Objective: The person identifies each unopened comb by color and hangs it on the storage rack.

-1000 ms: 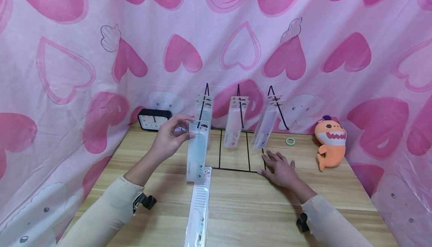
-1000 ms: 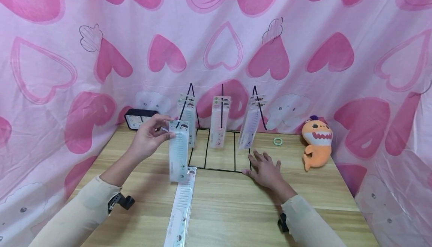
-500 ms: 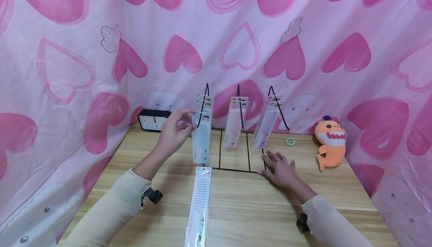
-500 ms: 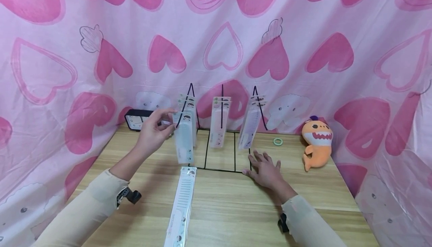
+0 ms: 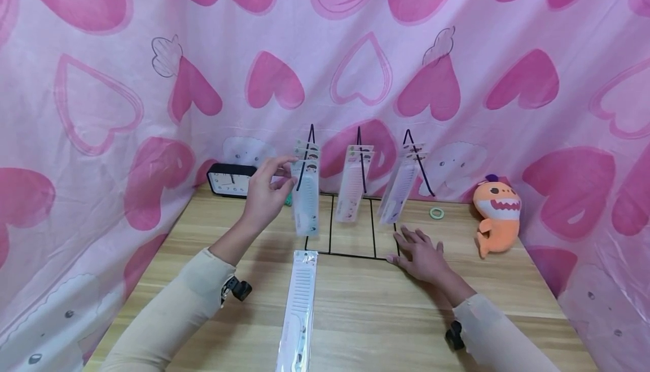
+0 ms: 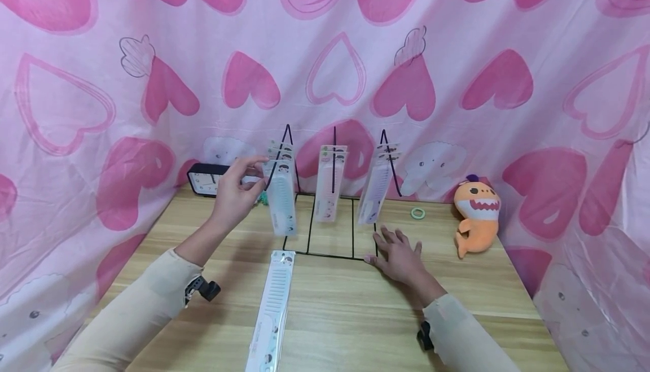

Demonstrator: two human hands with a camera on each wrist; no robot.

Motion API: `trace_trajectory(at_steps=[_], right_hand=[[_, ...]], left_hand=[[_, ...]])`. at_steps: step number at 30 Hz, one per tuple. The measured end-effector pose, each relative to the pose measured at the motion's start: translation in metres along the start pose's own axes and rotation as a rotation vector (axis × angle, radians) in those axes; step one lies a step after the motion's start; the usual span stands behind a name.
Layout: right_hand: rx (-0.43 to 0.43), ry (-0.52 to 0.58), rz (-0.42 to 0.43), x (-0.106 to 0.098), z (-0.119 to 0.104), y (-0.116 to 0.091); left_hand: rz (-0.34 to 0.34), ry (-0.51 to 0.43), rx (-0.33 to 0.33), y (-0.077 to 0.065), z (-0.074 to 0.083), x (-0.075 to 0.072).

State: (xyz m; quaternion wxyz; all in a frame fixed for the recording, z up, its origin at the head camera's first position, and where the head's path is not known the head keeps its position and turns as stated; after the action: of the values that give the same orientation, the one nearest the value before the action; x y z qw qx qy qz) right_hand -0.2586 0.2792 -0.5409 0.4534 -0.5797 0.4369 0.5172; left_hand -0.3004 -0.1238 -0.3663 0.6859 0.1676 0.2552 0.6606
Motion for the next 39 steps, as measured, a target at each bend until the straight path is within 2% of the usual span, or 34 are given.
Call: trace_trajectory(at_steps=[10,16,24,39], right_hand=[[-0.006,-0.004,0.010,0.0014,0.0007,-0.0004],[-0.027,-0.014,0.045,-0.0002,-0.0005,-0.0022],[-0.023,-0.014,0.035,0.0002,-0.0001,-0.0017],[-0.018,-0.003,0.037,0.0016,-0.0010,-0.0011]], left_hand=[[0.019,0.023,0.003,0.0039,0.0006,0.0022],[0.024,-0.009,0.014,0.0057,0.0000,0.0036],[0.032,-0.017,0.012,0.0065,-0.0023,0.0041],[-0.006,-0.066,0.013,0.0020,-0.0066,-0.0015]])
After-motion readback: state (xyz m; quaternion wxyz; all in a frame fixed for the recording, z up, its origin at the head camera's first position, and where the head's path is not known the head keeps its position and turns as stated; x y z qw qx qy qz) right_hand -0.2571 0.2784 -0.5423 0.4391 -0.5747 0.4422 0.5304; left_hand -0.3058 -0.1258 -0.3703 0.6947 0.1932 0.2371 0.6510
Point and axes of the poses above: each hand's wrist, its own y-axis towards the middle knuckle, its own x-axis out of the palm, z = x × y, the point moved 5 cm from there along y, towards the middle knuckle, and after that the axes turned 14 degrees about -y, right-handed, at the moved point
